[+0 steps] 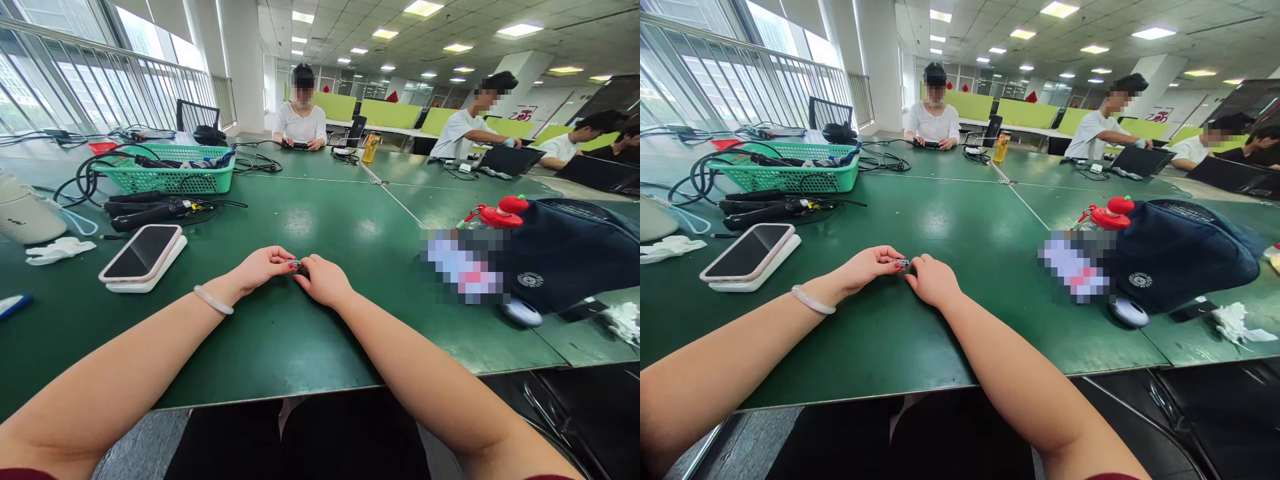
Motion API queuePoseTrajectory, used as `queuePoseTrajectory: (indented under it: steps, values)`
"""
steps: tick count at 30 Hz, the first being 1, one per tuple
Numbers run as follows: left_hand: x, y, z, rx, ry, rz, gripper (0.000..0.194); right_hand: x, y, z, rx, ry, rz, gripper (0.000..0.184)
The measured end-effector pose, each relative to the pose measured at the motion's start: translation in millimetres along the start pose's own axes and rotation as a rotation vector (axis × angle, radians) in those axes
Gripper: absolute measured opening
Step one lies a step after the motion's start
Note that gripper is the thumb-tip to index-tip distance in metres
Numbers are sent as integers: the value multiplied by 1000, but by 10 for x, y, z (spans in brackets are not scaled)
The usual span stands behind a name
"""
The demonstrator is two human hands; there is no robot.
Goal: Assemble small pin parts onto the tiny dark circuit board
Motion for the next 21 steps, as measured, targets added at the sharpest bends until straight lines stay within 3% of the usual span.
queuePoseTrajectory:
  steps: [6, 11, 17, 21]
  values:
    - [1, 3, -3, 7, 1, -33, 36, 39, -47, -32, -65, -4, 49, 22]
    - [4, 19, 11, -6, -14, -29, 37, 19, 57, -60, -86, -52, -89, 20]
    - [-16, -23, -11, 8, 2, -38, 39, -3, 227, -130, 103, -132, -408, 27]
    - [-23, -35, -20, 22, 63, -38, 41, -7, 215, -127, 155, -150, -470, 21]
Point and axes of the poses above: each hand's wrist, its own z-axis away from the middle knuckle, its own x-axis out of the palm, y = z × x, the point moved 1 cm from there along -z, towards the middle knuckle, and after that the axes turned 10 degrees about x, right-handed, at the moved point
